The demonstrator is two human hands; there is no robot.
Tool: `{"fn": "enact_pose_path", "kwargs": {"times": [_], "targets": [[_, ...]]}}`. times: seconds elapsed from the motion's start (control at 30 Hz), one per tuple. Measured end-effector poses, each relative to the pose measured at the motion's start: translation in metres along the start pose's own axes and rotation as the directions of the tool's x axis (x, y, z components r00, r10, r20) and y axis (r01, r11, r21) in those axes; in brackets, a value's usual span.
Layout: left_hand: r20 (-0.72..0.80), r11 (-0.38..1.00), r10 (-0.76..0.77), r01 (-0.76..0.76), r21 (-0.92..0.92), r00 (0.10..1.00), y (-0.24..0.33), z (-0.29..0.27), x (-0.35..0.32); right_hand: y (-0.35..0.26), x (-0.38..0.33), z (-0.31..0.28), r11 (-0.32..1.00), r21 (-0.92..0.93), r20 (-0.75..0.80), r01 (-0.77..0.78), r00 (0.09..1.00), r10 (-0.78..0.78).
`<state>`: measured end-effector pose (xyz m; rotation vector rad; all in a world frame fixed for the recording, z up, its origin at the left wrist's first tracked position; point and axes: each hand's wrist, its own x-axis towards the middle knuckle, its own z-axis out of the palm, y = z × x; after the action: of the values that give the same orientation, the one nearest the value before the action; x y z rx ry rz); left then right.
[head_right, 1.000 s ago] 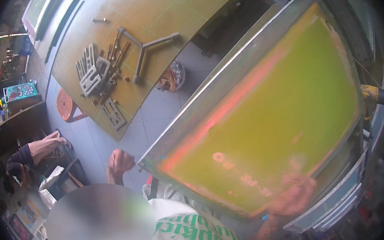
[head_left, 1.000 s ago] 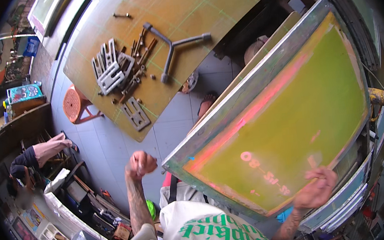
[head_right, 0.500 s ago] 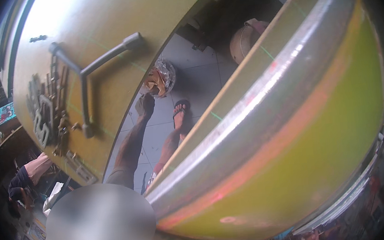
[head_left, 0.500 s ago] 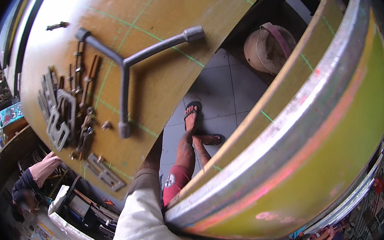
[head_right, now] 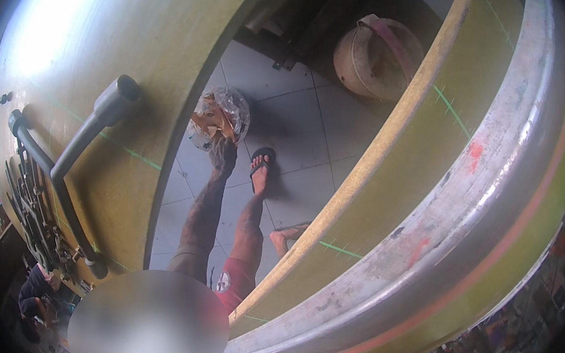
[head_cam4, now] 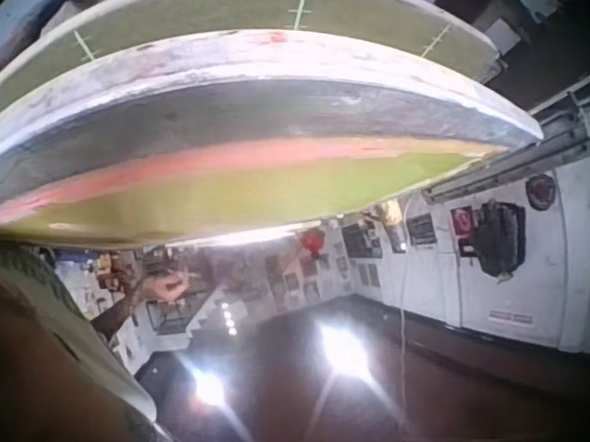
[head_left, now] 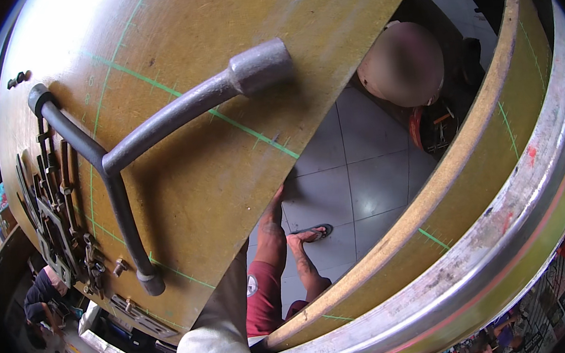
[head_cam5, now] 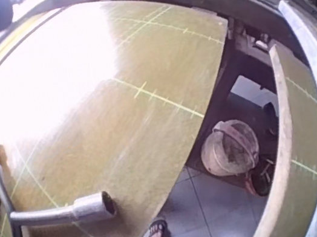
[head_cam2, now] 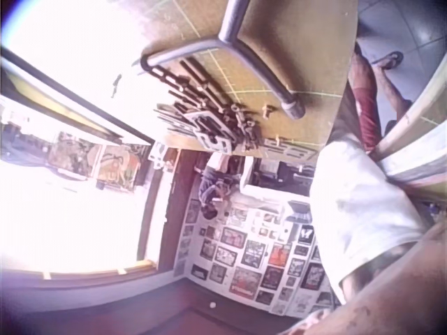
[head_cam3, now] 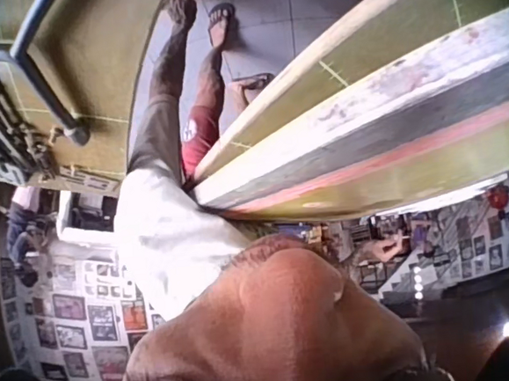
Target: The person uses a small tool to scrape or clean the edge of a large green window frame. They then use a wrench to tighten bolts on the frame's corners, securing the assembly. The person works methodically around the frame, adjusting the hardware.
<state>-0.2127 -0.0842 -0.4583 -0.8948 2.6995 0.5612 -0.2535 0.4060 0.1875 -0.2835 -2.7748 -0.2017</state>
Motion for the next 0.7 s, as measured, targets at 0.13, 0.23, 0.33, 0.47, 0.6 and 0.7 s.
{"fn": "enact_pose_path", "kwargs": {"times": [0.13,0.23,0.33,0.47,0.6,0.7], "targets": [[0.052,1.000,-0.016,0.017,-0.008,0.999,-0.015,-0.001,-0.005,-0.007,0.007,0.009,1.000,0.018,0.044,-0.006,0.999,0.005],[0.114,0.999,-0.004,0.009,-0.041,0.993,-0.007,-0.008,-0.005,-0.010,0.004,0.005,0.999,-0.011,0.058,-0.040,0.998,0.040],[0.181,0.998,-0.021,0.033,-0.062,0.983,0.008,-0.022,-0.003,-0.010,0.000,0.002,0.998,-0.026,0.053,-0.055,0.997,0.057],[0.052,0.995,-0.073,0.077,-0.070,0.996,0.014,-0.041,-0.006,0.000,-0.011,0.000,0.994,0.012,0.030,-0.105,0.994,0.105],[-0.253,0.987,-0.003,-0.038,-0.158,0.968,0.016,-0.053,-0.029,0.077,-0.035,0.013,0.979,0.088,-0.004,-0.183,0.983,0.184],[0.053,0.946,-0.214,0.221,-0.238,0.975,0.026,-0.096,-0.069,0.144,-0.060,0.038,0.821,0.367,0.223,-0.437,0.898,0.379]]}}
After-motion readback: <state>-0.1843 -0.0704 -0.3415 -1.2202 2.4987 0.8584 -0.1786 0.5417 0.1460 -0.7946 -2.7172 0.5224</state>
